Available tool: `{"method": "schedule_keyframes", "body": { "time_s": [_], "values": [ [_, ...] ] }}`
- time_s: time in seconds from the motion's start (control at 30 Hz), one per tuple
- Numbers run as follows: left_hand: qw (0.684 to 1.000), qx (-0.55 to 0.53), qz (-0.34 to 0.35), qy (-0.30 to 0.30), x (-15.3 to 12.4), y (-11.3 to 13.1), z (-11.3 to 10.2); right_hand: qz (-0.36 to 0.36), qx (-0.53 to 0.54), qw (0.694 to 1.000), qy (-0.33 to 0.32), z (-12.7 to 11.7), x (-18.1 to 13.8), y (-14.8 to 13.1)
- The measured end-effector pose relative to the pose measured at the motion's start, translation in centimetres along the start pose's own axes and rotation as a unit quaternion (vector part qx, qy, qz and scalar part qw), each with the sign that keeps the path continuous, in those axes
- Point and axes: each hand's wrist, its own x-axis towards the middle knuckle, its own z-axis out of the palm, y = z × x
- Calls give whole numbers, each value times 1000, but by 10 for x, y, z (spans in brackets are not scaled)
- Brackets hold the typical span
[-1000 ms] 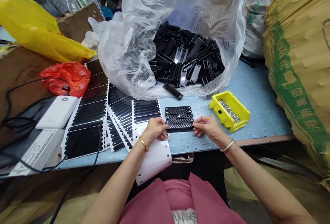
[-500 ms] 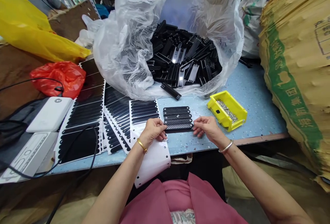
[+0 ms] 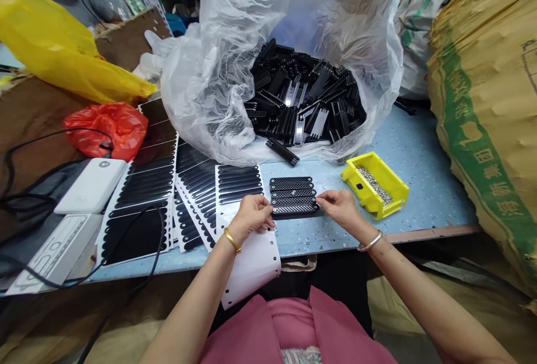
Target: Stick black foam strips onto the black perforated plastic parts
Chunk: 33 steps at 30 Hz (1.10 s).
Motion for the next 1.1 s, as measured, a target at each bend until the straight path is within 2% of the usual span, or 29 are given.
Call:
{"method": "schedule_keyframes", "body": {
  "time_s": [0.07, 0.13, 0.2, 0.27, 0.4, 0.57, 0.67, 0.73, 0.8, 0.87, 0.93, 1.0, 1.1],
  "values": [
    [998, 39, 24, 35, 1, -3, -5, -99, -99, 990, 8, 2, 11, -8],
    [989, 91, 65, 97, 1, -7, -11, -169, -168, 971, -32, 6, 21, -19],
    [969, 151, 124, 150, 0, -12, -15, -205, -220, 951, -78, 11, 31, -30],
    [942, 212, 191, 178, -2, -14, -15, -217, -264, 933, -110, 15, 37, -38],
    [891, 316, 274, 175, 0, -5, -3, -214, -314, 913, -146, 18, 43, -46],
    [840, 452, 280, 109, 22, 22, 18, -231, -314, 909, -145, 24, 44, -46],
    [811, 518, 264, 71, 32, 35, 25, -242, -275, 926, -87, 13, 42, -43],
    [802, 532, 265, 52, 36, 38, 26, -245, -231, 941, -2, -10, 38, -37],
    [804, 530, 268, 36, 39, 39, 26, -240, -185, 948, 98, -43, 32, -26],
    [808, 522, 270, 26, 41, 38, 25, -191, -163, 949, 190, -80, 27, -8],
    [812, 514, 275, 26, 44, 37, 24, -112, -149, 947, 262, -109, 24, 14],
    [824, 494, 276, 37, 46, 38, 25, -43, -130, 951, 279, -127, 23, 36],
    [859, 426, 279, 52, 48, 47, 32, 26, -72, 969, 237, -136, 23, 59]
  ]
}}
